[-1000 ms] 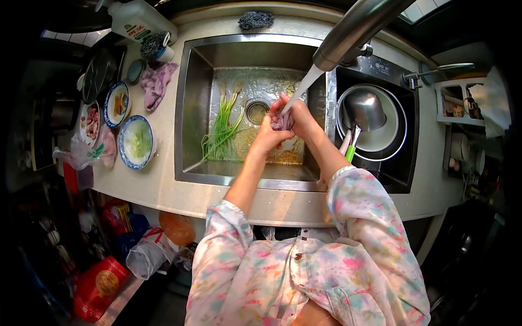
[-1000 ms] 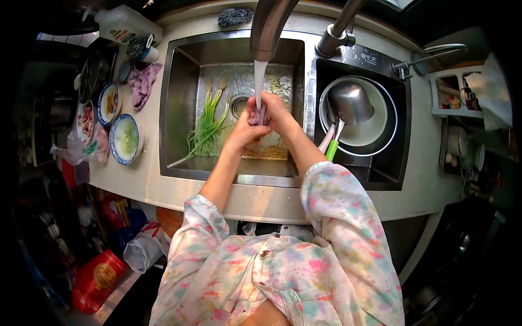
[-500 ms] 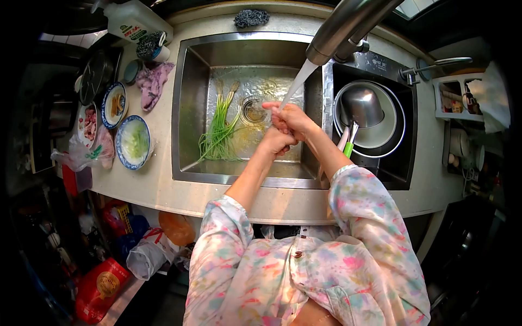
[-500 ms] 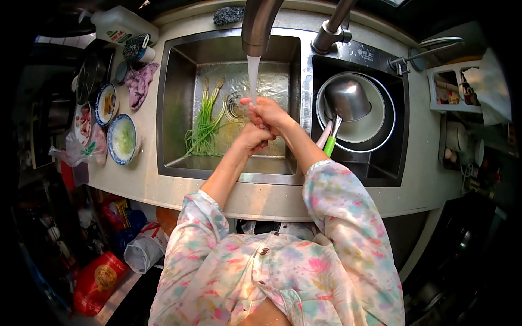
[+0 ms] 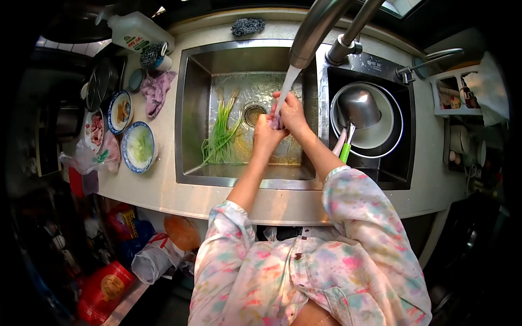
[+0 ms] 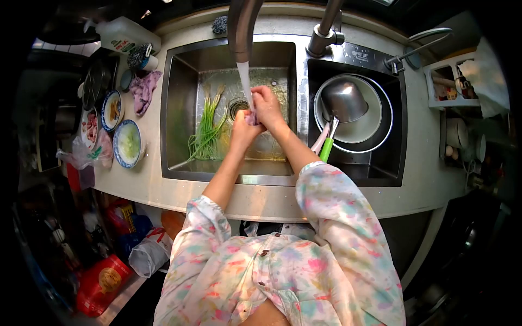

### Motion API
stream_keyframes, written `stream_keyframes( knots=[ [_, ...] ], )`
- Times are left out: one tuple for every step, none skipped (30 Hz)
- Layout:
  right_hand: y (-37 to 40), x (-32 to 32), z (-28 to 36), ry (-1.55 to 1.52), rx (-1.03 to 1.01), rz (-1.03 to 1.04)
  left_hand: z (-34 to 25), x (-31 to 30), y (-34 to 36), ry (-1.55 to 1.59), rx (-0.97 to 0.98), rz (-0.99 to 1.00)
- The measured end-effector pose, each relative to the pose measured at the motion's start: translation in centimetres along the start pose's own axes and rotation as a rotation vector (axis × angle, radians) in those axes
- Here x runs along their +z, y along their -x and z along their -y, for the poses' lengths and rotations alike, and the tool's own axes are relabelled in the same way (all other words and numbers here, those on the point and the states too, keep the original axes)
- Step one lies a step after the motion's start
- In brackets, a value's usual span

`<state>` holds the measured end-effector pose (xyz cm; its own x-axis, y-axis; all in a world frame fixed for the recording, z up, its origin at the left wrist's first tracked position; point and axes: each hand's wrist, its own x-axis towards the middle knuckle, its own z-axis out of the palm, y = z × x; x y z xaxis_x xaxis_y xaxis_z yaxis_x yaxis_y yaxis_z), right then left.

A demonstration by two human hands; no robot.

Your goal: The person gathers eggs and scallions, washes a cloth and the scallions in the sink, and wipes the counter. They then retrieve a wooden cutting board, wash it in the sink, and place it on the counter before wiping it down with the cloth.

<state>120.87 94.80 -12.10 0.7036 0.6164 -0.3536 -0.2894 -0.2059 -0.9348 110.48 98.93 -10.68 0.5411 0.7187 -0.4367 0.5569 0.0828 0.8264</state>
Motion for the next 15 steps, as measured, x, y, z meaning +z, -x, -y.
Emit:
stream_keyframes(
  knots=[
    [-0.5, -1.1, -0.6, 0.012, -0.079, -0.061, -0.6, -1.3, -0.4, 0.229, -0.070, 0.117],
    [-0.6, -2.1, -0.9, 0.121, -0.072, -0.037, -1.1, -1.8, -0.5, 0.269, -0.058, 0.121],
    [-0.5, -2.6, -1.3, 0.113, -0.132, -0.016, -1.6, -2.0, -0.6, 0.312, -0.045, 0.125],
    [-0.1, -3.0, -1.8, 0.108, -0.194, 0.009, -2.0, -1.8, -0.7, 0.334, 0.009, 0.115],
    [0.5, -3.3, -2.0, 0.106, -0.257, 0.039, -2.3, -1.4, -0.8, 0.358, 0.062, 0.102],
    [2.8, -3.1, 1.5, -0.222, -0.001, 0.111, -2.5, -1.1, -0.9, 0.381, 0.114, 0.087],
    [3.0, -3.3, 1.5, -0.165, -0.062, 0.158, -2.5, -0.7, -1.0, 0.269, 0.278, 0.029],
    [3.1, -3.6, 1.1, -0.109, -0.121, 0.202, -3.2, -0.4, -0.8, 0.154, 0.439, -0.029],
    [3.1, -3.8, 0.5, -0.054, -0.179, 0.243, -3.7, -0.2, -0.6, 0.036, 0.598, -0.085],
    [2.7, -3.9, -0.2, 0.082, -0.235, 0.207, -4.2, -0.1, -0.1, 0.006, 0.570, -0.013],
    [2.8, -4.3, 0.3, 0.062, -0.139, 0.252, -4.3, -0.1, 0.1, -0.051, 0.637, -0.078],
    [2.8, -4.9, 0.9, 0.041, -0.045, 0.299, -4.3, -0.3, 0.0, -0.110, 0.704, -0.144],
    [2.8, -5.1, 1.6, 0.019, 0.047, 0.346, -4.0, -0.5, -0.2, -0.170, 0.773, -0.211],
    [3.3, -4.6, 1.9, -0.038, -0.035, 0.287, -2.6, -0.8, -0.9, -0.101, 0.603, -0.186],
    [3.2, -4.5, 1.7, 0.007, -0.110, 0.269, -1.9, -1.3, -0.8, -0.157, 0.570, -0.238]
  ],
)
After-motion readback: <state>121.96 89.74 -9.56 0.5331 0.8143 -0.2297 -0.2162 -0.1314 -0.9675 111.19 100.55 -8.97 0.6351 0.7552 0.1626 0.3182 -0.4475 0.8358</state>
